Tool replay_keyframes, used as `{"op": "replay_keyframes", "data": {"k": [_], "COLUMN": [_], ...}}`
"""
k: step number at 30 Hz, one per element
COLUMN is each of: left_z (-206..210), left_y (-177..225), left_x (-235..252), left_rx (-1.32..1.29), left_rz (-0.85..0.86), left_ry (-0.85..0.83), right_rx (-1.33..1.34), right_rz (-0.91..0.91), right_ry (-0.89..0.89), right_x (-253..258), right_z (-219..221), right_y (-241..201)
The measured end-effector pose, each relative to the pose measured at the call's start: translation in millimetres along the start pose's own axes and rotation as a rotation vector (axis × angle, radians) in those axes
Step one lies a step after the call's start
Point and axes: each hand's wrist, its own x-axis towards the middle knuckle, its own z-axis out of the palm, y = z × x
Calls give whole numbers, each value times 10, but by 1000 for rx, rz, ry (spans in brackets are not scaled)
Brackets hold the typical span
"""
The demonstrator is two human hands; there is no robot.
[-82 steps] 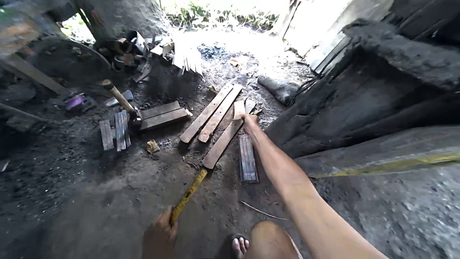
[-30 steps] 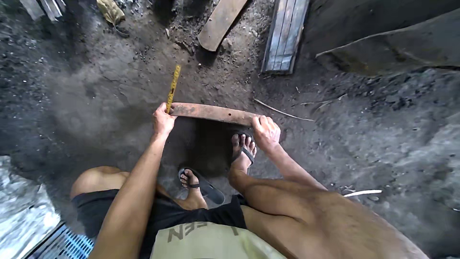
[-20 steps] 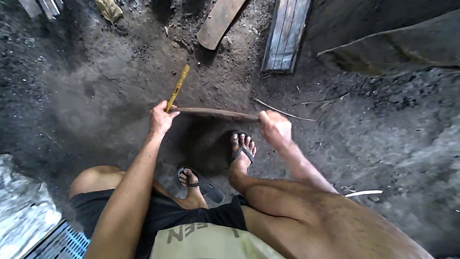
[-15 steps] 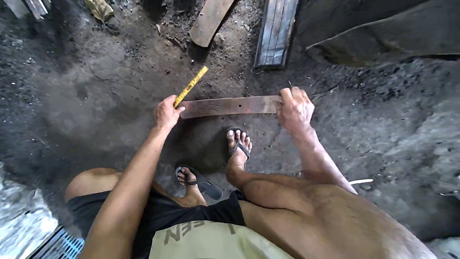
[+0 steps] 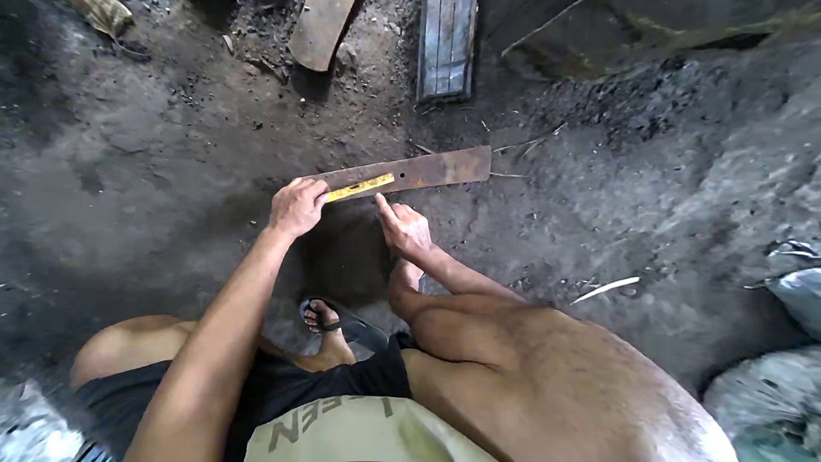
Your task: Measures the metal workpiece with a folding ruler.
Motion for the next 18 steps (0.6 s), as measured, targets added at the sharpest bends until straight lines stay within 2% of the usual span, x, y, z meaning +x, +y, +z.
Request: {"op": "replay_keyframes", "data": {"k": [2,5,7,10,13,15,18], "left_z": [48,75,39,-55,-125,-77,-3], "left_y": [68,82,54,-87,-266,-359,-344], "left_x": [163,258,219,56,-110,-200,-244], "left_rx": [10,30,19,-33,-243,-428,-512], "left_rz": [26,31,-9,-233,-580,-668,-695], "left_ry": [-12,-7,56,204,132,121,112], "right_rx": [-77,-146,-156,-153,-132,-124,-123], "right_rz": [50,177,175,172,173,177,198], "right_ry": [-71,-270,-285,-273,-246,-220,-196], "right_x": [79,144,157,175,198,211,260], "right_z": [21,-19,-33,-27,-26,-9,8], "right_y": [56,139,186,203,182,181,185]}}
